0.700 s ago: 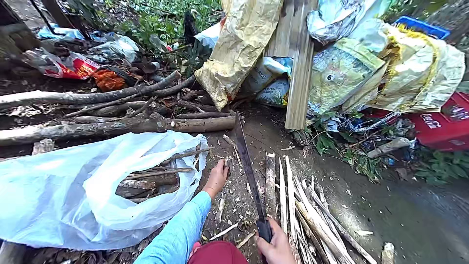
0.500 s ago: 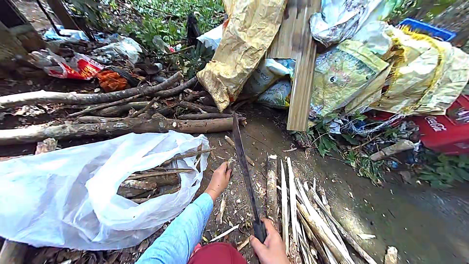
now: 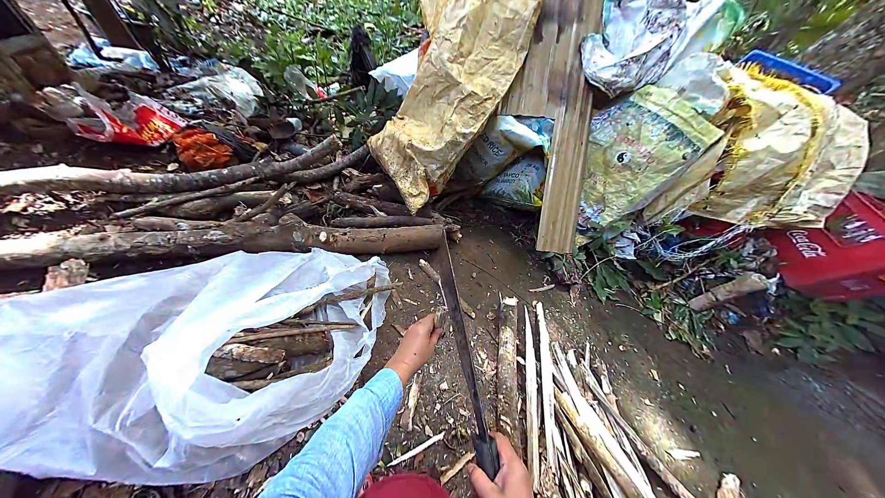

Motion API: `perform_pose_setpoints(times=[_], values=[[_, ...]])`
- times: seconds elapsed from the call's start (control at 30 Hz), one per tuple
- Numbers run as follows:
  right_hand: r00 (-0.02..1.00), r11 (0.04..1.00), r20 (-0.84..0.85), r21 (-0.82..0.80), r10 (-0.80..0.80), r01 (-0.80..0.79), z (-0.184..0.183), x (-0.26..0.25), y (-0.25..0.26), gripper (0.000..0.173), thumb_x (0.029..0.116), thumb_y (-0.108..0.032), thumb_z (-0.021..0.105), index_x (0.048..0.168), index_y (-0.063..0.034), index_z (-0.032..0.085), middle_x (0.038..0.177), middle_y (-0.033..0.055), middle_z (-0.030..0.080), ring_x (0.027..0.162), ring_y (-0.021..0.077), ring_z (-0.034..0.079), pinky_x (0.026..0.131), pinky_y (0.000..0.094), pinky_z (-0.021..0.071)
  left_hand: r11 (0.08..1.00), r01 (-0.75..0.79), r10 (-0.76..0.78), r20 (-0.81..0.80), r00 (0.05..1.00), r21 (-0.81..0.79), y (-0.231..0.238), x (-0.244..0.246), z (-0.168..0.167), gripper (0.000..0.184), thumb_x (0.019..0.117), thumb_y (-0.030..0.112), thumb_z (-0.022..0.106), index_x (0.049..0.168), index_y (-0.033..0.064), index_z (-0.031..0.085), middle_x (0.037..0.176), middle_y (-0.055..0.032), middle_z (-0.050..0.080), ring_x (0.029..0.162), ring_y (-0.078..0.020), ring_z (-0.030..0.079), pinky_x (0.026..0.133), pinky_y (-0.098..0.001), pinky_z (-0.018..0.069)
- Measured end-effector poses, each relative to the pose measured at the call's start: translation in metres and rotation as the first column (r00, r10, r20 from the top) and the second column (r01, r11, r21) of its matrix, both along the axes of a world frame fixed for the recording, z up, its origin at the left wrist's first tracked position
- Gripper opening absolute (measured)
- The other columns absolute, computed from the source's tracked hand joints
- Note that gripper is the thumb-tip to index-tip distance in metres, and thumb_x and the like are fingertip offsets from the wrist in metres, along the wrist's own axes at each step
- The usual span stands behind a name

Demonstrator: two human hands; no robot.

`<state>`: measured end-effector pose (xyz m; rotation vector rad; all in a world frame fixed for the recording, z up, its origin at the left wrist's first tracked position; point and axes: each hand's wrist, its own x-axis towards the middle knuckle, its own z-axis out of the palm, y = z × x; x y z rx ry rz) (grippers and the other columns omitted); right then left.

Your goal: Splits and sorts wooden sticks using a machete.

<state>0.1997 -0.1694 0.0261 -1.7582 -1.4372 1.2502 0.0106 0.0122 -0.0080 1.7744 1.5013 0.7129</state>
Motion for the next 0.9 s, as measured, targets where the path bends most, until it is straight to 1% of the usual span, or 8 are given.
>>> perform_pose_setpoints(times=[0.1, 0.17, 0.3, 0.43, 0.63, 0.73, 0.83, 0.9], values=[[0.975, 0.997, -0.214, -0.055, -0.062, 0.051, -0.003, -0.001, 0.001, 0.031, 0.083, 0.0, 0.063, 0.113, 0.0057, 0.054, 0.07, 0.0044, 0.06, 0.054, 0.0119, 0.06, 0.056, 0.0319, 0.0555, 0.999, 0.012, -0.012, 0.001, 1.0, -0.031, 0.002, -0.001, -0.006, 0.033, 0.1077, 0.009, 0.05, 0.131, -0.0121, 0.058, 0.126, -0.0293, 0.066, 0.122, -0.0376, 0.065, 0.111, -0.0466, 0.0459], [0.945, 0.992, -0.309, -0.1, -0.105, 0.077, -0.002, -0.003, 0.001, 0.028, 0.0836, 0.002, 0.061, 0.11, 0.0025, 0.052, 0.067, 0.001, 0.06, 0.051, 0.0092, 0.059, 0.053, 0.0285, 0.0557, 0.999, 0.018, -0.019, -0.008, 1.0, -0.037, 0.005, 0.0, -0.009, 0.032, 0.1079, 0.009, 0.049, 0.131, -0.0115, 0.058, 0.126, -0.029, 0.065, 0.122, -0.0374, 0.065, 0.111, -0.0467, 0.0459], [1.0, 0.998, -0.021, 0.058, -0.017, 0.018, 0.004, 0.003, 0.003, 0.045, 0.085, -0.009, 0.068, 0.123, 0.014, 0.056, 0.078, 0.0151, 0.064, 0.061, 0.0203, 0.063, 0.063, 0.0412, 0.0563, 0.997, -0.001, 0.0, -0.003, 1.0, -0.083, 0.011, 0.003, -0.004, 0.033, 0.1085, 0.01, 0.048, 0.133, -0.0095, 0.057, 0.129, -0.0287, 0.064, 0.125, -0.0382, 0.063, 0.112, -0.0491, 0.045], [0.99, 0.98, 0.138, 0.198, -0.009, -0.019, 0.017, -0.003, 0.004, 0.043, 0.0841, -0.01, 0.069, 0.118, 0.0142, 0.059, 0.077, 0.0178, 0.065, 0.064, 0.0235, 0.063, 0.064, 0.0427, 0.0536, 0.997, -0.012, 0.011, -0.006, 1.0, -0.073, 0.015, 0.002, -0.002, 0.032, 0.1086, 0.01, 0.048, 0.131, -0.0103, 0.058, 0.127, -0.029, 0.065, 0.123, -0.0383, 0.064, 0.111, -0.0482, 0.0457], [0.976, 0.998, 0.208, -0.046, 0.058, -0.049, 0.005, 0.001, 0.02, 0.045, 0.0844, -0.011, 0.069, 0.122, 0.0114, 0.058, 0.081, 0.02, 0.065, 0.07, 0.0302, 0.064, 0.069, 0.0502, 0.0526, 0.997, 0.014, -0.017, -0.039, 0.999, -0.072, 0.017, 0.002, -0.009, 0.031, 0.1084, 0.01, 0.048, 0.13, -0.0099, 0.059, 0.127, -0.0281, 0.065, 0.122, -0.0374, 0.064, 0.11, -0.048, 0.0461], [0.981, 0.999, 0.192, -0.044, 0.036, -0.028, 0.018, 0.005, 0.016, 0.044, 0.0852, -0.011, 0.068, 0.123, 0.0097, 0.058, 0.081, 0.0181, 0.065, 0.068, 0.0277, 0.064, 0.067, 0.0487, 0.0537, 0.997, 0.041, -0.044, -0.045, 0.998, -0.067, 0.018, 0.005, 0.004, 0.032, 0.1085, 0.01, 0.048, 0.131, -0.0094, 0.059, 0.127, -0.0278, 0.065, 0.122, -0.0372, 0.064, 0.11, -0.0484, 0.046], [0.984, 0.999, 0.18, 0.033, -0.004, -0.002, 0.036, 0.01, 0.009, 0.046, 0.0851, -0.01, 0.067, 0.125, 0.011, 0.057, 0.077, 0.0168, 0.066, 0.062, 0.0261, 0.065, 0.063, 0.0474, 0.0561, 0.999, 0.048, -0.048, -0.004, 0.999, 0.024, 0.011, 0.012, 0.042, 0.032, 0.108, 0.011, 0.048, 0.13, -0.009, 0.059, 0.122, -0.0268, 0.067, 0.116, -0.0363, 0.067, 0.107, -0.0488, 0.0487], [0.972, 0.999, 0.233, 0.03, 0.016, -0.023, 0.047, 0.01, 0.01, 0.047, 0.085, -0.01, 0.068, 0.125, 0.0112, 0.057, 0.078, 0.0178, 0.065, 0.065, 0.0285, 0.064, 0.065, 0.049, 0.0538, 0.996, 0.032, -0.033, 0.011, 0.999, 0.08, 0.008, 0.016, 0.05, 0.031, 0.1077, 0.012, 0.049, 0.127, -0.0099, 0.061, 0.118, -0.0269, 0.068, 0.113, -0.0364, 0.067, 0.105, -0.0485, 0.0496]])
